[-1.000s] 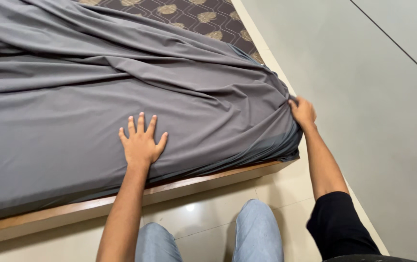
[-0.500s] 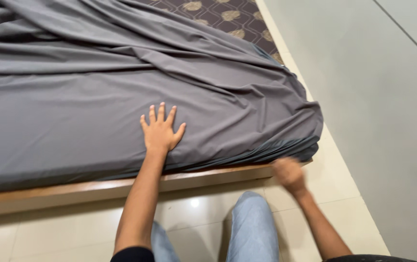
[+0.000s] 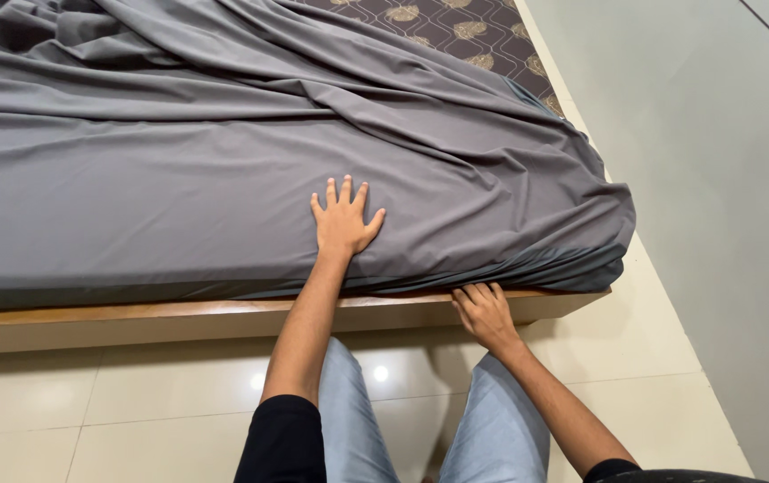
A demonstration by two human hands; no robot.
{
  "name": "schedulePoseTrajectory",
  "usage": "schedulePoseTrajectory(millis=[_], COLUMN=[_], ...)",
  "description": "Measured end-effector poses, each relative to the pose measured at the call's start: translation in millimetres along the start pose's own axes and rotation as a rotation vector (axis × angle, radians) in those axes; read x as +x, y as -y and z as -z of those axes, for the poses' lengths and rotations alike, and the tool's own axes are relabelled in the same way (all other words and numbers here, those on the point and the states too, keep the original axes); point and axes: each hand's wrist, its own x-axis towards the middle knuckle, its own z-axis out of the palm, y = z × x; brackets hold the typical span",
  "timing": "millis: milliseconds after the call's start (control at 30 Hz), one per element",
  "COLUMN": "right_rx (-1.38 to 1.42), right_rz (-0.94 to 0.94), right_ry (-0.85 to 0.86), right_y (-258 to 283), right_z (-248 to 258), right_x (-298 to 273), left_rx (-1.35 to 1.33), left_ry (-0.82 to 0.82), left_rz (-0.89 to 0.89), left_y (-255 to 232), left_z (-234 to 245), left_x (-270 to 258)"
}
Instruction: The person fits a gray sheet onto a mattress by pulling the edges down and tucking the fabric under the mattress frame, smoothing the surface with their hands as they work around the bed.
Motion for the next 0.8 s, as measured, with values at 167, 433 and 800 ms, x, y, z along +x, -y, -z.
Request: schedulePoseTrajectory(millis=[167, 433, 800], right_rx=[-0.117, -0.206, -0.280], right_rz=[-0.095, -0.139, -0.164], right_ry=[-0.049, 0.038, -0.008], right_y=[14, -14, -67], right_z=[9, 11, 4], right_x=[-3, -21, -53], left_rx=[-0.167, -0.200, -0.031], left_ry=[-0.547, -0.286, -0.230], left_rz=[-0.318, -0.514, -0.421], left_y=[-3, 0, 31], left_z=[28, -7, -29], left_x=[-35, -160, -184])
